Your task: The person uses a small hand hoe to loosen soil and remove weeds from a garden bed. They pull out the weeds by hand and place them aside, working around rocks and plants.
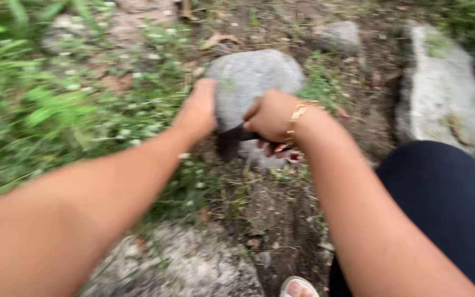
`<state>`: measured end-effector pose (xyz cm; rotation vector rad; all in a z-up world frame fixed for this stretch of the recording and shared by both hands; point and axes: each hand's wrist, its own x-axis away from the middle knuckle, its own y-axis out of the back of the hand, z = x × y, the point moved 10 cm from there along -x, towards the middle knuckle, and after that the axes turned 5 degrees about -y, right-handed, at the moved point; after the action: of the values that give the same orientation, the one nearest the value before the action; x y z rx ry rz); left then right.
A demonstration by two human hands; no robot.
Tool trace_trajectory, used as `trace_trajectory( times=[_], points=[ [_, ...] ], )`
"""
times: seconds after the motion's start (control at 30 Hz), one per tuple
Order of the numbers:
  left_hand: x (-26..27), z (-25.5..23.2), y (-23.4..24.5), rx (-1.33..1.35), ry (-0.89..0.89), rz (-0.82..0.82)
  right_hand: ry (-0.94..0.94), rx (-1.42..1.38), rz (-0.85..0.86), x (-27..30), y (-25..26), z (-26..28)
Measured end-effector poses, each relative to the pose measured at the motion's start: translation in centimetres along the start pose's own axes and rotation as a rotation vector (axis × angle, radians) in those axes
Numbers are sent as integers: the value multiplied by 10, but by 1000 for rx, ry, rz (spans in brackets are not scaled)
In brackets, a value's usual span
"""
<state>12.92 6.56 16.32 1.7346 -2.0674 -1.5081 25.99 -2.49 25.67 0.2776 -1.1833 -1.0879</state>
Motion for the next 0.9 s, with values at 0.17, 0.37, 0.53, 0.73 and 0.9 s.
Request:
trace_trajectory(
  times=[0.17, 0.37, 0.53, 0.73, 0.9],
  points=[
    [-31, 64, -52, -639, -90, 385, -22, -110, 15, -14, 1, -9],
    [-13, 118, -54, -779, 336, 654, 7, -86, -19, -10, -2, -2],
    [-6, 109, -40, -531, 494, 689, 2, -83, 38, -13, -5, -6],
    [15, 84, -18, -562, 349, 774, -37, -31, 35, -15, 0, -2],
    [-38, 52, -12, -635, -79, 650, -12, 152, 13, -8, -4, 18]
  ],
)
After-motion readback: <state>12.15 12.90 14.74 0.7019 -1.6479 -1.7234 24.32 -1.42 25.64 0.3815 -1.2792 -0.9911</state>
